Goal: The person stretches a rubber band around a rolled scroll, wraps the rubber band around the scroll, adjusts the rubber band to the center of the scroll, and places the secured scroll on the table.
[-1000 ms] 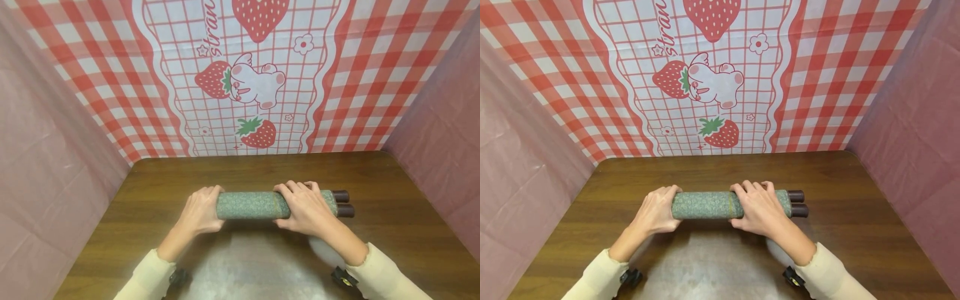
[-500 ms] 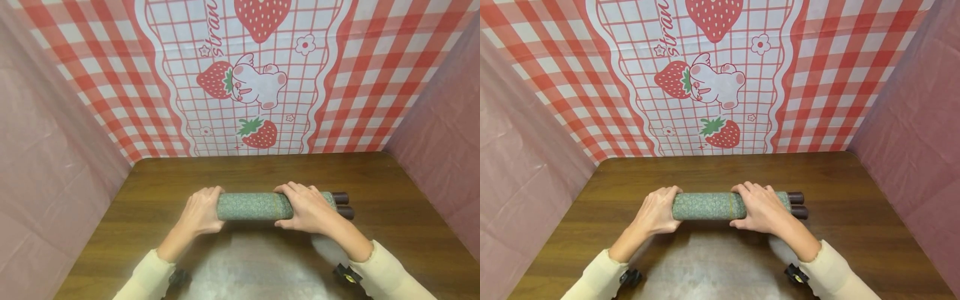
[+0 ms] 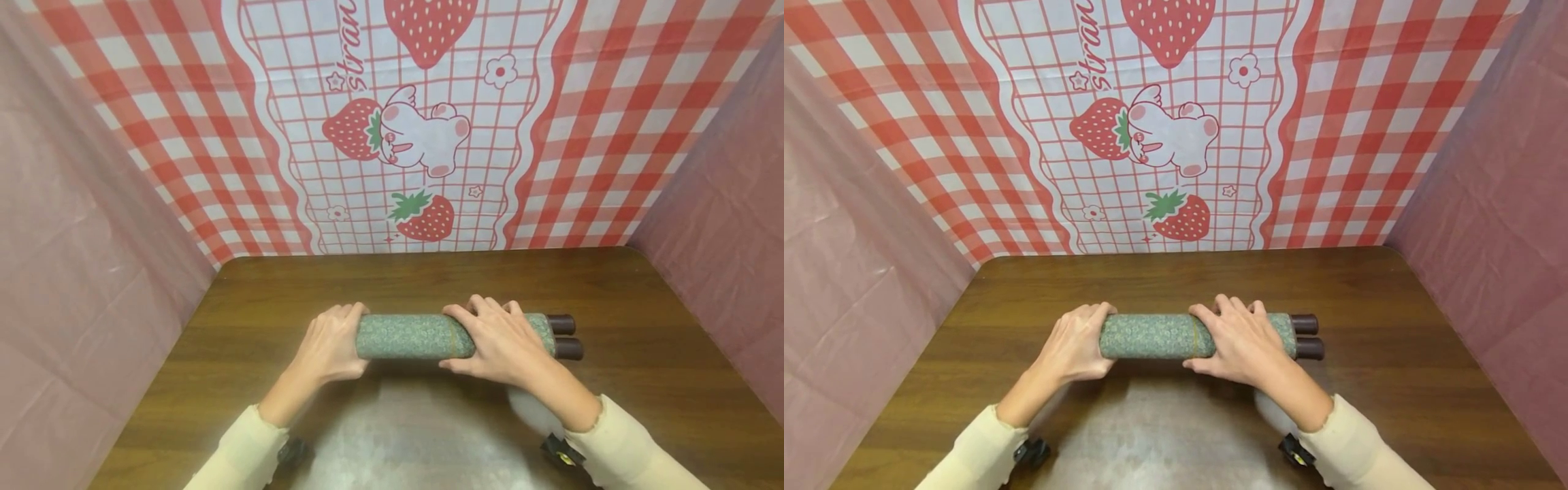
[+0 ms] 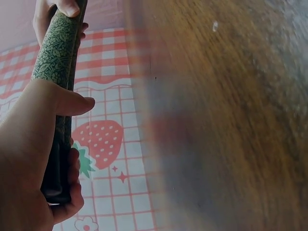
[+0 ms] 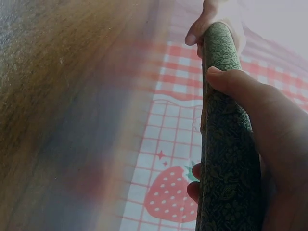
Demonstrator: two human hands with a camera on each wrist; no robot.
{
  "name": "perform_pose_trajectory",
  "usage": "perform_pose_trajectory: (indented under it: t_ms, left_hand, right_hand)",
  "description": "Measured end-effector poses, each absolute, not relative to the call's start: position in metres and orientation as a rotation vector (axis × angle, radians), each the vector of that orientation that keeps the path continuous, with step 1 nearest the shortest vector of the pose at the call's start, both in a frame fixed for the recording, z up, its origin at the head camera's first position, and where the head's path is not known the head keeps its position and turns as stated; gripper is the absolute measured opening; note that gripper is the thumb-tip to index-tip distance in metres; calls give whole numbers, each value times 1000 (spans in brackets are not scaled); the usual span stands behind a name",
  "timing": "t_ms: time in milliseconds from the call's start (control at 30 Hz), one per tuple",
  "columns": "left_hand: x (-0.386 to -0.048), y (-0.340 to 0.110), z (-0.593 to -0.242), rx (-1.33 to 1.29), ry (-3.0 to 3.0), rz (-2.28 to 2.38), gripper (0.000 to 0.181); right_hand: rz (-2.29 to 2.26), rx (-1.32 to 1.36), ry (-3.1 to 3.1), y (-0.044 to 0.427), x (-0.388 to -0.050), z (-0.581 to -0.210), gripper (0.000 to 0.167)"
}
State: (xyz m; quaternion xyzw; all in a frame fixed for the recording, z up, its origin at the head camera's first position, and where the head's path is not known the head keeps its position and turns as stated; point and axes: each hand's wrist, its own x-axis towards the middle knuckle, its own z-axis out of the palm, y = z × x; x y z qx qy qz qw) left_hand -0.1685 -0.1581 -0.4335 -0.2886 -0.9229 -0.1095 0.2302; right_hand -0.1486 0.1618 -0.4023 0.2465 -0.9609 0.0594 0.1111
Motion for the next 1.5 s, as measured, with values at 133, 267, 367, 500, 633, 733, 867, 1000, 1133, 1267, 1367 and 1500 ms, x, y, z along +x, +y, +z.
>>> perform_pose_trajectory:
  t_ms: [133,267,367,500,633,733,867,1000,1133,1267,1367,1500]
  left_hand:
    - [-168,-158,-433,-796,-2541,-299,62]
    - [-169,-160,-431,-794,-2523,-294,62]
    - [-169,-161,-431,-792,-2512,-290,62]
    - [-169,-163,-431,-797,-2513,-293,62]
    - [-170,-162,-431,-799,-2523,-304,63]
    - [-170,-161,-431,-800,-2531,-304,64]
    - [-170,-160,-432,-802,-2532,-303,64]
    - [-170,-160,-432,-803,-2519,-299,63]
    - [-170,-159,-432,-803,-2517,-308,63]
    - [-171,-158,-432,-800,-2536,-316,63]
    - [-171,-156,-432,-803,-2546,-321,63]
    - [-171,-155,-432,-805,-2546,-318,64]
  right_hand:
    - [175,716,-2839,162,-149,-403,92]
    - [299,745,-2800,166,-151,-403,89]
    - [386,800,-2743,168,-152,-402,79]
    - [386,854,-2681,169,-153,-402,73]
    - [341,848,-2679,167,-153,-404,75]
    - [318,833,-2706,164,-153,-405,79]
    - [313,808,-2736,163,-153,-406,87]
    - [289,789,-2742,162,-151,-403,86]
    - [232,776,-2754,160,-150,-401,81]
    - [177,768,-2769,158,-149,-402,85]
    - [157,763,-2764,158,-148,-403,88]
    - [162,764,-2760,158,-149,-404,89]
